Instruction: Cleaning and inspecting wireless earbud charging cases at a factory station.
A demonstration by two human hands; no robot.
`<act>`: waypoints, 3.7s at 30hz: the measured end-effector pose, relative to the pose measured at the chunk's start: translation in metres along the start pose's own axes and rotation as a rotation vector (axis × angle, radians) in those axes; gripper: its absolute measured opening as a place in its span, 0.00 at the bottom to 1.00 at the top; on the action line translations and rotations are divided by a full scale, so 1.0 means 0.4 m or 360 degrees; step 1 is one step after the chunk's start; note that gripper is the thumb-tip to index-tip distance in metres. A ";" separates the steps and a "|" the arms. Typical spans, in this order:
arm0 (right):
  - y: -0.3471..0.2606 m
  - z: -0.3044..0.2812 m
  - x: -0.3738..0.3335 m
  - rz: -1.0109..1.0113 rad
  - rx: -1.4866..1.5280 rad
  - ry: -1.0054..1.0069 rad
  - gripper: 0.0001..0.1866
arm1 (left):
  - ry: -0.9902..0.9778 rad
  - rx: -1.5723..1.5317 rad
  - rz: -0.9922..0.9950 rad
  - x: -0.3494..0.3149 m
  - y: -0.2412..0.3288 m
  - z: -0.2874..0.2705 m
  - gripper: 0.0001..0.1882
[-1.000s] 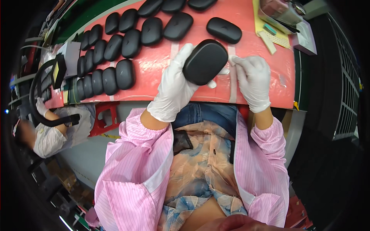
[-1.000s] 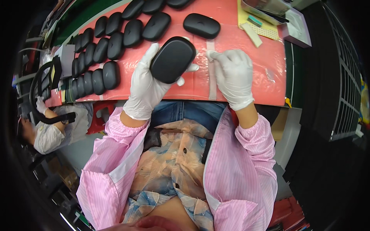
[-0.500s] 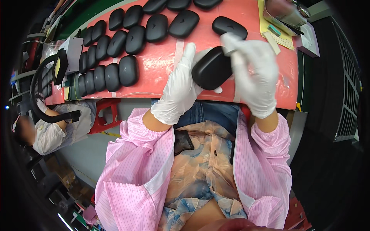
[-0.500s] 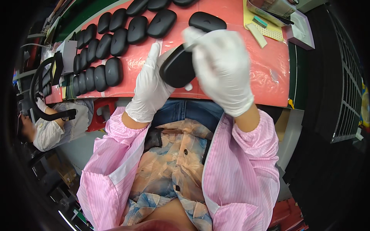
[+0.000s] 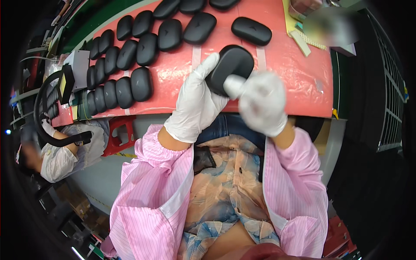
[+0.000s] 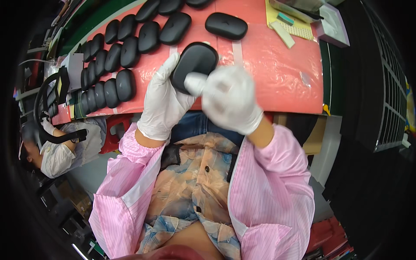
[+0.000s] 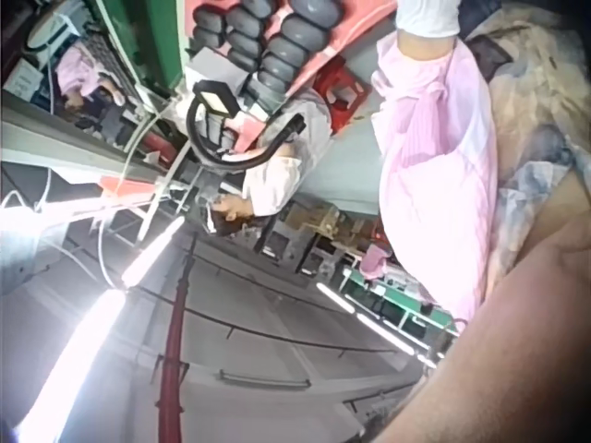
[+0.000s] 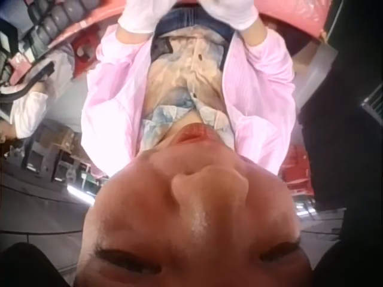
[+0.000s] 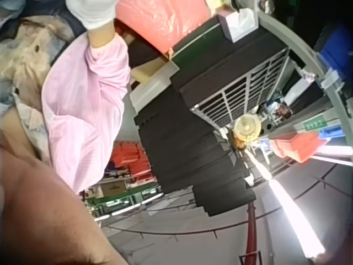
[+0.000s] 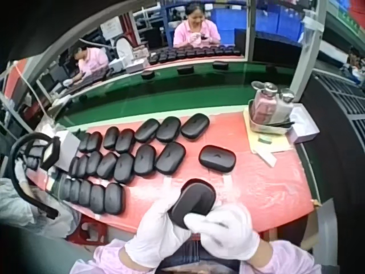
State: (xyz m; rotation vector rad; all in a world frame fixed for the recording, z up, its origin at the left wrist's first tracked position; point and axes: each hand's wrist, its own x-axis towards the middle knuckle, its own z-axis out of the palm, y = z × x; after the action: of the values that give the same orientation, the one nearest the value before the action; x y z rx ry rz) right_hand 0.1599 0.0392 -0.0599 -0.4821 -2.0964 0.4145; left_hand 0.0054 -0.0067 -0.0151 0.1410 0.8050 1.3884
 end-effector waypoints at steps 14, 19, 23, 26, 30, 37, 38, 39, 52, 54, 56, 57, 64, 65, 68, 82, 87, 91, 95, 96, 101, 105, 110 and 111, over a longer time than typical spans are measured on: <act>-0.006 -0.108 0.030 0.0610 0.0479 -0.0668 0.32 | -0.0464 0.1044 -0.0364 -0.011 0.078 -0.040 0.32; -0.005 -0.172 0.025 0.1208 0.0933 -0.0493 0.24 | -0.0832 0.1139 -0.0956 0.035 0.135 0.036 0.31; 0.043 -0.292 0.009 0.1154 -0.0012 0.0398 0.26 | -0.0995 0.1979 -0.0801 0.092 0.211 0.102 0.33; 0.135 -0.342 -0.036 0.0748 -0.0759 0.0834 0.26 | -0.0885 0.1976 -0.0647 0.119 0.239 0.126 0.32; 0.222 -0.328 -0.105 0.0829 -0.1009 0.0171 0.26 | -0.0914 0.1893 -0.0642 0.150 0.251 0.095 0.33; 0.190 -0.322 -0.063 0.0936 -0.0910 -0.0314 0.33 | -0.0764 0.2549 -0.0734 0.201 0.381 0.105 0.33; 0.175 -0.315 -0.053 0.0777 -0.1220 -0.0366 0.32 | -0.0870 0.2546 -0.0678 0.242 0.404 0.092 0.33; 0.160 -0.295 -0.040 0.0735 -0.1087 -0.0217 0.31 | -0.0841 0.2649 -0.0546 0.267 0.435 0.088 0.33; -0.076 0.266 -0.009 0.0063 0.1383 -0.1198 0.32 | -0.0526 0.2102 0.0170 0.450 0.571 0.017 0.21; -0.090 0.260 0.000 -0.0082 0.1163 -0.1336 0.25 | -0.0611 0.2101 0.0204 0.403 0.561 0.017 0.21; -0.102 0.258 -0.025 -0.0076 0.1072 -0.1353 0.18 | -0.0649 0.2140 0.0240 0.352 0.548 0.022 0.23; -0.113 0.248 -0.033 0.0022 0.1076 -0.1408 0.15 | -0.0676 0.2130 0.0257 0.326 0.544 0.026 0.23; -0.095 0.156 -0.086 0.0706 0.1412 -0.0814 0.08 | -0.0648 0.2239 0.0410 0.210 0.513 0.008 0.27; -0.071 0.125 -0.119 0.0914 0.1425 -0.0592 0.12 | -0.0656 0.2247 0.0409 0.210 0.513 -0.001 0.27; -0.086 -0.048 -0.156 0.1192 0.1330 -0.0139 0.11 | -0.0708 0.2256 0.0484 0.191 0.520 -0.035 0.23; -0.016 -0.093 -0.191 0.1075 0.0119 0.0314 0.15 | -0.0410 0.3950 0.1331 0.878 0.574 0.107 0.30; -0.008 -0.044 -0.198 0.0920 -0.0304 0.0617 0.11 | -0.0150 0.3657 0.2021 1.207 0.603 0.108 0.32; 0.005 -0.006 -0.181 0.1048 -0.0405 0.0765 0.07 | 0.0132 0.3608 0.2048 1.348 0.602 0.122 0.38; 0.013 0.007 -0.204 0.1019 -0.0451 0.0776 0.05 | -0.0040 0.3434 0.1672 1.421 0.649 0.075 0.39; 0.015 0.007 -0.214 0.1031 -0.0466 0.0742 0.05 | -0.0035 0.3439 0.1608 1.417 0.655 0.085 0.36; 0.019 0.014 -0.202 0.1013 -0.0669 0.0692 0.05 | 0.0260 0.3748 0.1052 1.311 0.659 0.126 0.32; 0.015 0.005 -0.190 0.1058 -0.0689 0.0586 0.07 | 0.1237 0.3870 0.1217 1.257 0.685 0.050 0.37; 0.033 0.009 -0.253 0.0952 -0.0594 0.0498 0.07 | 0.1161 0.3835 0.0833 1.173 0.805 -0.032 0.39; 0.031 0.010 -0.250 0.0978 -0.0611 0.0537 0.07 | 0.1062 0.3810 0.0689 1.177 0.801 -0.039 0.40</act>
State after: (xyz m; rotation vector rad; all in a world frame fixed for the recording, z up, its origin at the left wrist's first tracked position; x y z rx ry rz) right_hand 0.2091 0.0008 -0.1390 -1.3403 -1.6669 0.2466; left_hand -0.2804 0.4849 -0.0532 1.7640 2.6917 -0.0239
